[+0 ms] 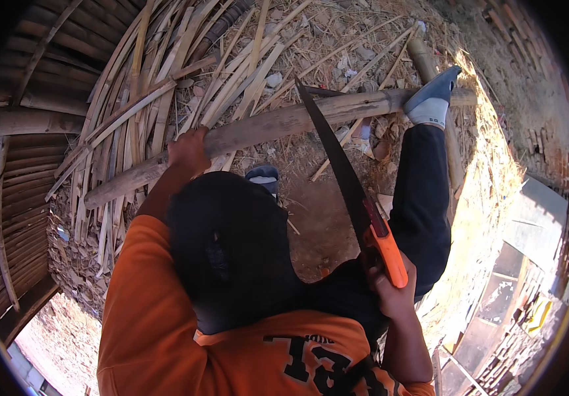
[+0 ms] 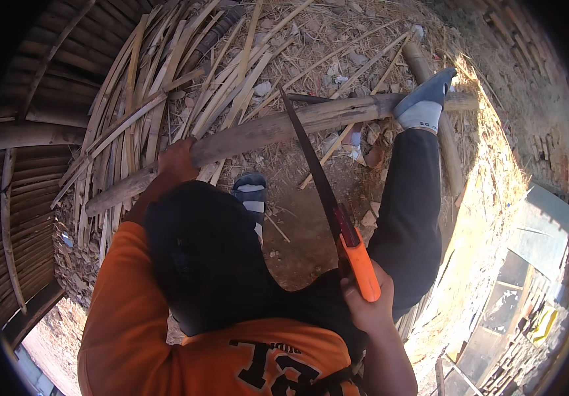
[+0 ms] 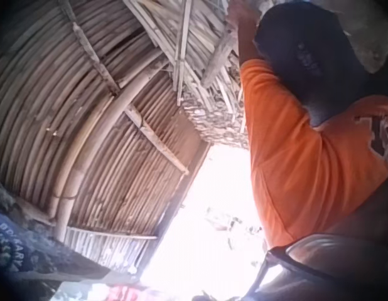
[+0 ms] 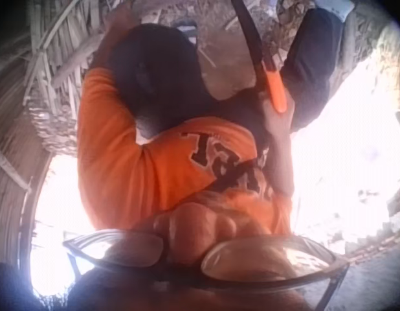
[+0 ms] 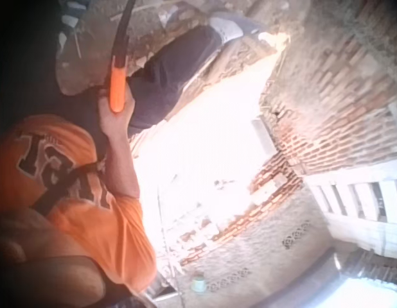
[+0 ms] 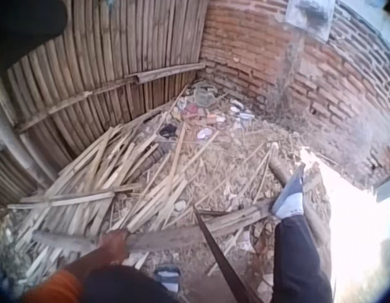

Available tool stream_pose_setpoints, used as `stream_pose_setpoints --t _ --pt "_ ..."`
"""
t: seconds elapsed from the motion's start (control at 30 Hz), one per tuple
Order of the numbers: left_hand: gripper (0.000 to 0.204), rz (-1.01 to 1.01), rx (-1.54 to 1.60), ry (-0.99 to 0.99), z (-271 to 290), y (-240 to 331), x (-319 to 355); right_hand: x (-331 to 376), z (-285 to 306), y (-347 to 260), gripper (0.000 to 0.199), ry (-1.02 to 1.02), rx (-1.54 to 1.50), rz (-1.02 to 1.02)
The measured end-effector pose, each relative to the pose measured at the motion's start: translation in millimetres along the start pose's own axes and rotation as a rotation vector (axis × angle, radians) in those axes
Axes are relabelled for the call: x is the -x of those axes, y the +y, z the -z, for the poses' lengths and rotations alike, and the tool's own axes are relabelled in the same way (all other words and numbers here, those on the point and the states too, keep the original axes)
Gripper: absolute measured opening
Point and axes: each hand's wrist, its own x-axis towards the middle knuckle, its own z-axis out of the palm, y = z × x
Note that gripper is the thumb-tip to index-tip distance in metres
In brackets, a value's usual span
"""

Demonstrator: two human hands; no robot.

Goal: The person saws through a piece of bamboo using a hand saw while holding the bamboo steady with one hand.

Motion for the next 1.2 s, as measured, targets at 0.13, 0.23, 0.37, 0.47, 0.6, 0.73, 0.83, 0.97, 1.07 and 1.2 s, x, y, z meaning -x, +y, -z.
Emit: stream_pose_setpoints --t 0.13,0.23,0.37,0.47,0.6,0.73,0.83,0.97,1.07,1.2 --pt "0.079 -0.043 0.01 0.03 -16 -2 -1 -67 -27 19 0.021 0.027 -0.132 0.004" --pt "0.081 -0.057 0.015 0.002 -4 -1 -4 -102 -30 16 0.012 0.002 -0.15 -0.013" --pt "0.083 -0.013 -0.008 -0.069 2 -4 -7 -54 -27 6 0.014 -0.002 -0.005 0.113" --pt "0.085 -0.007 0.004 0.001 -4 -7 -2 -15 -22 18 0.017 0.043 0.104 0.151" --pt "0.083 -0.034 0.033 0.025 0 -2 0 -64 -42 16 0.016 0.064 -0.015 0.066" --pt "0.077 -0.027 0.024 -0.023 -5 4 3 -100 -41 4 0.014 -0.006 -0.051 -0.044" --pt "0.077 -0.005 0.009 -0.024 2 -4 -5 -53 -32 -3 0.017 -0.009 -0.039 -0.006" --pt "0.078 -0.009 0.028 -0.019 -1 0 3 -17 -17 13 0.024 0.018 -0.094 0.013" --pt "0.079 -0.008 0.033 -0.007 -1 -2 3 -56 -33 15 0.028 0.007 -0.071 -0.036" --pt "0.08 0.0 0.015 -0.013 -6 5 1 -68 -68 32 0.019 0.029 0.152 0.153"
